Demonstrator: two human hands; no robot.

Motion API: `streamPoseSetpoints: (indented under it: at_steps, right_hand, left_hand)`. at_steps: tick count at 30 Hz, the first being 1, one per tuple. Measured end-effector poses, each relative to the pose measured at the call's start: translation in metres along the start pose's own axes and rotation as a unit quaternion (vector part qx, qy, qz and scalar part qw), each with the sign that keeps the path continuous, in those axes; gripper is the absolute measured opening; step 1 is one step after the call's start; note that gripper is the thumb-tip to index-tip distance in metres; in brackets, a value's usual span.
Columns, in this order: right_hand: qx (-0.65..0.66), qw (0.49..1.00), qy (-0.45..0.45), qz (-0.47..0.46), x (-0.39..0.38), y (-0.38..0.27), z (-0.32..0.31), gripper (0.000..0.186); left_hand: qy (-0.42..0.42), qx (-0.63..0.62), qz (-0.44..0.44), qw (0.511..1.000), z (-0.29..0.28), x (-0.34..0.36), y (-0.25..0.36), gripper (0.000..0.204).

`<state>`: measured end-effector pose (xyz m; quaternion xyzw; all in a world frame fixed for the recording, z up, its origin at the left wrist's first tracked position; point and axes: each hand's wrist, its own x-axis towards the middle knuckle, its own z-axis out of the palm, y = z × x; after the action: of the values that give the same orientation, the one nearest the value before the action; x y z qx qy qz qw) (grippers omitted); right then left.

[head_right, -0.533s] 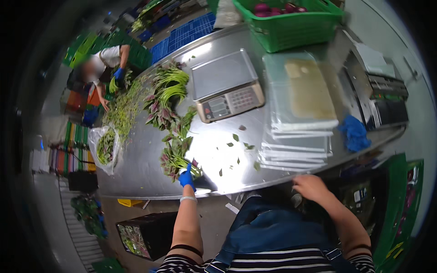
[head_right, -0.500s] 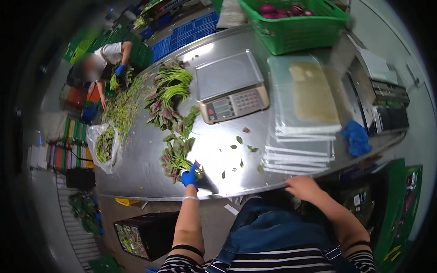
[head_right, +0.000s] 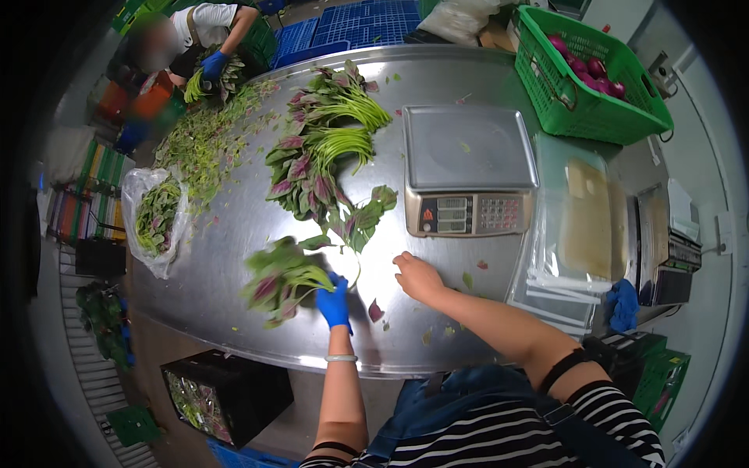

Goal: Packing and weighing bunches of leafy greens into plastic bags.

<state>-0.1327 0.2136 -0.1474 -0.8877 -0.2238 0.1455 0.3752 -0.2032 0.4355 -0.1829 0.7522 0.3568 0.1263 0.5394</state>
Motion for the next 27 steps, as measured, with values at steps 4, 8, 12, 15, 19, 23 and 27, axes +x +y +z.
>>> streamPoseSetpoints:
  at_steps: [4,8,12,15,19,23,27]
  right_hand:
    - [-0.114,0.989,-0.084,0.041,0.038,0.019,-0.010,0.026]
    - [-0.081,0.985,-0.145,-0.047,0.083,0.008,-0.062,0.022]
    - [-0.071,0.992,0.055,-0.085,0.172,0.014,-0.132,0.026]
    - [-0.061,0.985,0.155,-0.044,0.271,0.022,-0.154,0.055]
    - [-0.150,0.969,0.186,0.058,0.376,0.069,-0.142,0.092]
    - [-0.201,0.957,0.149,0.145,0.429,0.076,-0.121,0.103]
    - [-0.155,0.966,0.127,0.164,0.445,0.085,-0.108,0.084]
  left_hand:
    - [-0.047,0.321,0.078,0.943,0.035,-0.010,-0.014,0.026]
    - [-0.105,0.099,0.002,0.989,0.009,0.004,-0.032,0.023]
    - [-0.010,-0.354,-0.113,0.928,-0.031,0.017,0.063,0.022]
    - [0.087,-0.493,-0.019,0.865,-0.026,0.036,0.106,0.017]
    - [0.008,-0.524,-0.088,0.847,0.045,0.071,0.098,0.016]
    - [-0.098,-0.432,-0.104,0.890,0.138,0.126,0.117,0.033]
    - [-0.066,-0.450,-0.223,0.862,0.213,0.186,0.128,0.037]
